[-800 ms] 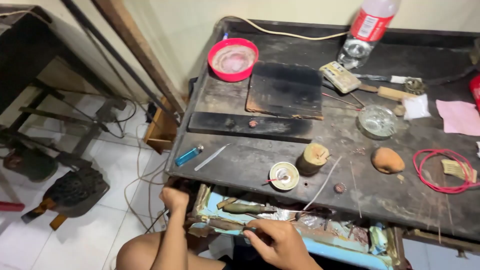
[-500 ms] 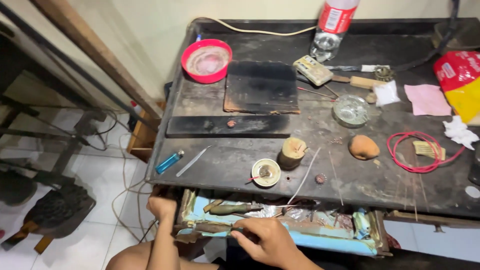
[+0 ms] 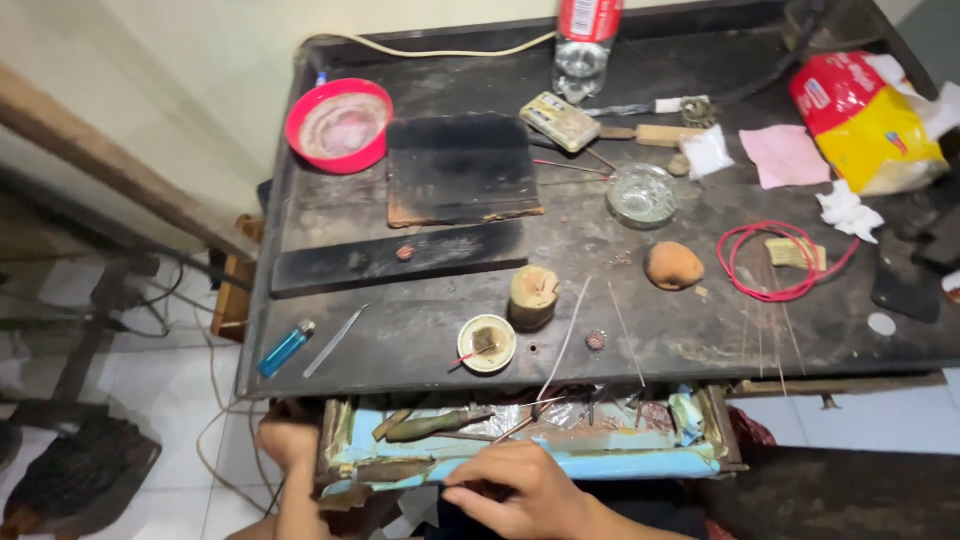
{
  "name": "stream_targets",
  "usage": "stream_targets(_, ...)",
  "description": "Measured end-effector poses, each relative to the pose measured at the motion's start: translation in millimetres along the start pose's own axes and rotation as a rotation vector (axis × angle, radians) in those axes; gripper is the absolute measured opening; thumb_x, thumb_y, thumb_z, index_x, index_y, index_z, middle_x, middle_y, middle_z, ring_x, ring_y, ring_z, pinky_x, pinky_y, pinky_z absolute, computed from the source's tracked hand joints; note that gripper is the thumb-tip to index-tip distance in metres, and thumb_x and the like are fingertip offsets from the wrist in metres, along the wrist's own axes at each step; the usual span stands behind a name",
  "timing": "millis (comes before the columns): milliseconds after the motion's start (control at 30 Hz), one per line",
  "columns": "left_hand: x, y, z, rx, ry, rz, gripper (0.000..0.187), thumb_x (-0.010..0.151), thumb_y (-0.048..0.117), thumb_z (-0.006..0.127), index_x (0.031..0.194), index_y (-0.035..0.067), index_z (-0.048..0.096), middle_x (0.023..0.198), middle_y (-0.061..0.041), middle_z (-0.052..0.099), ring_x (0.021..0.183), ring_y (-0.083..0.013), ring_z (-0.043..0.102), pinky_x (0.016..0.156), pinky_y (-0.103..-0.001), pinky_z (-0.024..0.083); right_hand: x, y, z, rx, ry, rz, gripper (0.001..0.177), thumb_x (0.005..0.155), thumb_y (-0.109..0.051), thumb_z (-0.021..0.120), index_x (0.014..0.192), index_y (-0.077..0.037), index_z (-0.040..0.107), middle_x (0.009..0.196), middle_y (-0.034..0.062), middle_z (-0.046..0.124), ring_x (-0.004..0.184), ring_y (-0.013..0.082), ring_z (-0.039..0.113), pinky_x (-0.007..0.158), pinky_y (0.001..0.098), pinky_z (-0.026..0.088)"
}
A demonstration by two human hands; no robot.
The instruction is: Using a blowtorch to heat and solder a small metal jewelry component on a soldering block at a workbench.
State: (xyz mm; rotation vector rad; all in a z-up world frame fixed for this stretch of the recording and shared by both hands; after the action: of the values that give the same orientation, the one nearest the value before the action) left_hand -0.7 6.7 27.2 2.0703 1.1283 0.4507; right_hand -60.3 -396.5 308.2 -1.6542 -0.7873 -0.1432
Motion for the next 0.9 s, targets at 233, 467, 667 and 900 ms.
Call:
stream_targets(233, -11.0, 26.3, -7.2, 0.169, -0.050, 0.162, 0.021, 0.088, 0.015, 0.067, 0.095, 0.001, 0.079, 0.092, -0.016, 0.078, 0.083, -0.0230, 0.065, 0.073, -0.040, 0.048, -56.7, 11.6, -82.8, -0.317, 0.387, 0.060, 0.007, 0.083, -0.015, 0.077, 0.083, -0.008, 0.076, 0.075, 0.0016, 0.079, 0.062, 0.0131, 0.077, 0.059, 0.0244, 0.059)
stream_targets(467, 11.9, 6.4, 8.2, -0.250, -0.135, -0.046, 0.039, 0.092, 0.040, 0.048, 0.102, 0.012, 0.073, 0.112, -0.019, 0.073, 0.102, -0.0390, 0.069, 0.086, -0.044, 0.050, -73.6, 22.4, -105.4, -0.558, 0.570, 0.196, 0.008, 0.082, -0.011, 0.076, 0.077, -0.007, 0.073, 0.066, -0.0019, 0.072, 0.045, 0.0048, 0.053, 0.045, 0.0194, 0.046)
stream_targets(667, -8.0, 31.1, -17.9, 0.252, -0.056, 0.022, 0.042, 0.080, 0.031, 0.076, 0.112, 0.006, 0.077, 0.110, -0.025, 0.072, 0.101, -0.0481, 0.057, 0.082, -0.049, 0.049, -72.0, 27.2, -96.6, -0.548, 0.498, 0.175, 0.009, 0.083, -0.014, 0.077, 0.079, -0.007, 0.073, 0.074, -0.0016, 0.077, 0.050, 0.0071, 0.060, 0.051, 0.0220, 0.053)
stream_targets(900, -13.2, 19.4, -20.1, 0.294, -0.067, -0.037, 0.034, 0.078, -0.001, 0.069, 0.109, -0.014, 0.072, 0.108, -0.038, 0.065, 0.108, -0.0530, 0.059, 0.088, -0.050, 0.057, -74.1, 27.8, -96.6, -0.556, 0.482, 0.190, 0.008, 0.084, -0.014, 0.076, 0.080, -0.008, 0.074, 0.072, -0.0020, 0.076, 0.049, 0.0069, 0.058, 0.050, 0.0221, 0.052)
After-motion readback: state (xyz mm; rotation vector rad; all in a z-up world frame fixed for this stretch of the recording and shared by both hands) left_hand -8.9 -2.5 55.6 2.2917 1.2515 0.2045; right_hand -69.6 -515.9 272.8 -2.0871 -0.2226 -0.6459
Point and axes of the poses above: each hand's wrist, its own x-axis towards the middle knuckle, its own z-axis out of the palm, y = z × x, the point moved 2 cm from there along x, towards the middle knuckle
